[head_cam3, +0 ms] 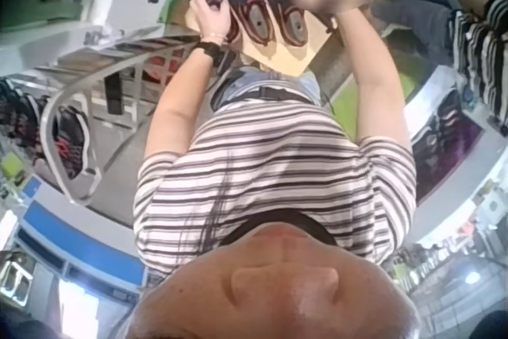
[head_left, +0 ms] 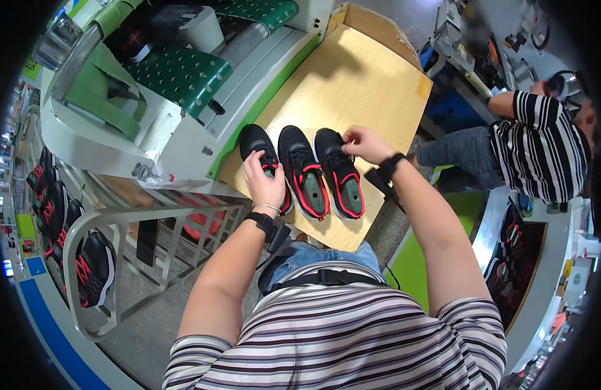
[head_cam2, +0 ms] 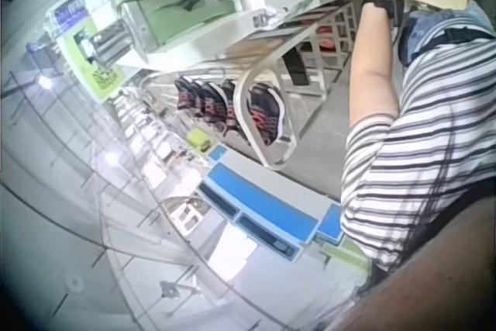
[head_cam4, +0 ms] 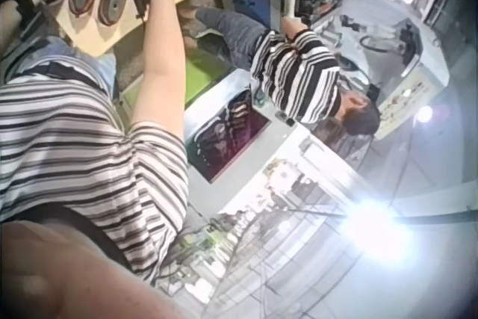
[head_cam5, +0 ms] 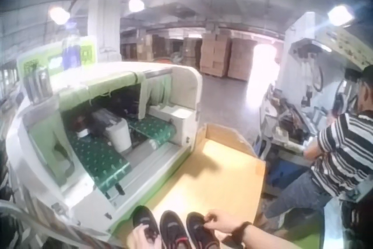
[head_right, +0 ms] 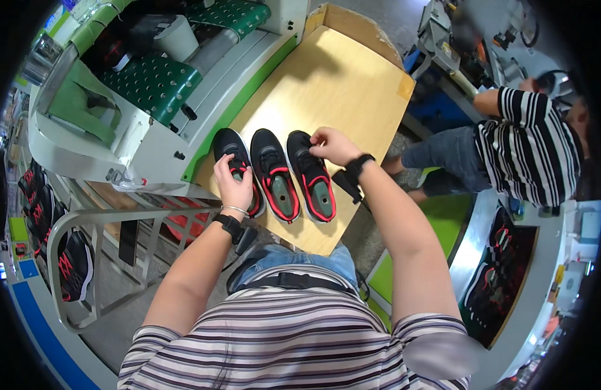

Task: Checking and sorting finished shoes at a factory workstation, including tying laces and placing them into a machine.

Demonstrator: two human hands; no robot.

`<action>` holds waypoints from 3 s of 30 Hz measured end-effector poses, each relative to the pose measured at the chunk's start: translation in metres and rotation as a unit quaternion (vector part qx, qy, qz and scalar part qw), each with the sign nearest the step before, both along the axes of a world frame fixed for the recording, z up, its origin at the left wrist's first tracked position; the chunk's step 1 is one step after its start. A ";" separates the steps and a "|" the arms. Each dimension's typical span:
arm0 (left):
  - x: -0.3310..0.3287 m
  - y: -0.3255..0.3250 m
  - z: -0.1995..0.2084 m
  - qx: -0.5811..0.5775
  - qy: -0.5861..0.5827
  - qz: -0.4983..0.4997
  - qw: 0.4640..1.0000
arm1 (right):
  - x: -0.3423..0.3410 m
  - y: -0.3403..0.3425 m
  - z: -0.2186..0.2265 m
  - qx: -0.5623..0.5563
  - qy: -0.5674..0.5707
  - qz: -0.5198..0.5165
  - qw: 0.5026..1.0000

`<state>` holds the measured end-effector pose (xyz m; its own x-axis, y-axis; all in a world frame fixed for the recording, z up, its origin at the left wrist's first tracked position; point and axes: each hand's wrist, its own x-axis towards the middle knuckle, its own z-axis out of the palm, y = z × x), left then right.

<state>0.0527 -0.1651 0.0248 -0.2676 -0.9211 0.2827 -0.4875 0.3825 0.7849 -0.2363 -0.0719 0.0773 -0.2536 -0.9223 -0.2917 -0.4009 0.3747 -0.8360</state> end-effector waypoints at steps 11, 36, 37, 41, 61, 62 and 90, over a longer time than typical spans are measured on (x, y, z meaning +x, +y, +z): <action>-0.002 0.003 0.001 0.011 0.003 0.016 1.000 | 0.084 0.091 0.017 -0.197 0.349 0.036 0.916; -0.060 0.000 0.083 0.390 0.241 -0.040 0.888 | 0.069 0.087 0.017 -0.093 -0.299 -0.330 0.891; -0.052 -0.017 0.116 0.469 0.324 -0.041 0.821 | 0.059 0.080 0.029 -0.101 -0.320 -0.330 0.882; -0.010 -0.057 0.199 0.364 0.415 -0.107 0.827 | 0.036 0.027 0.098 -0.155 -0.285 -0.259 0.910; -0.039 -0.223 0.198 -0.186 0.164 0.226 0.942 | 0.022 -0.271 0.080 -0.406 0.147 -0.121 0.894; -0.052 -0.183 0.199 -0.164 0.195 0.143 0.956 | 0.006 -0.219 0.030 -0.305 0.210 -0.057 0.927; 0.008 0.039 -0.011 0.106 0.051 0.001 0.993 | -0.038 0.008 -0.026 -0.045 0.514 0.088 0.852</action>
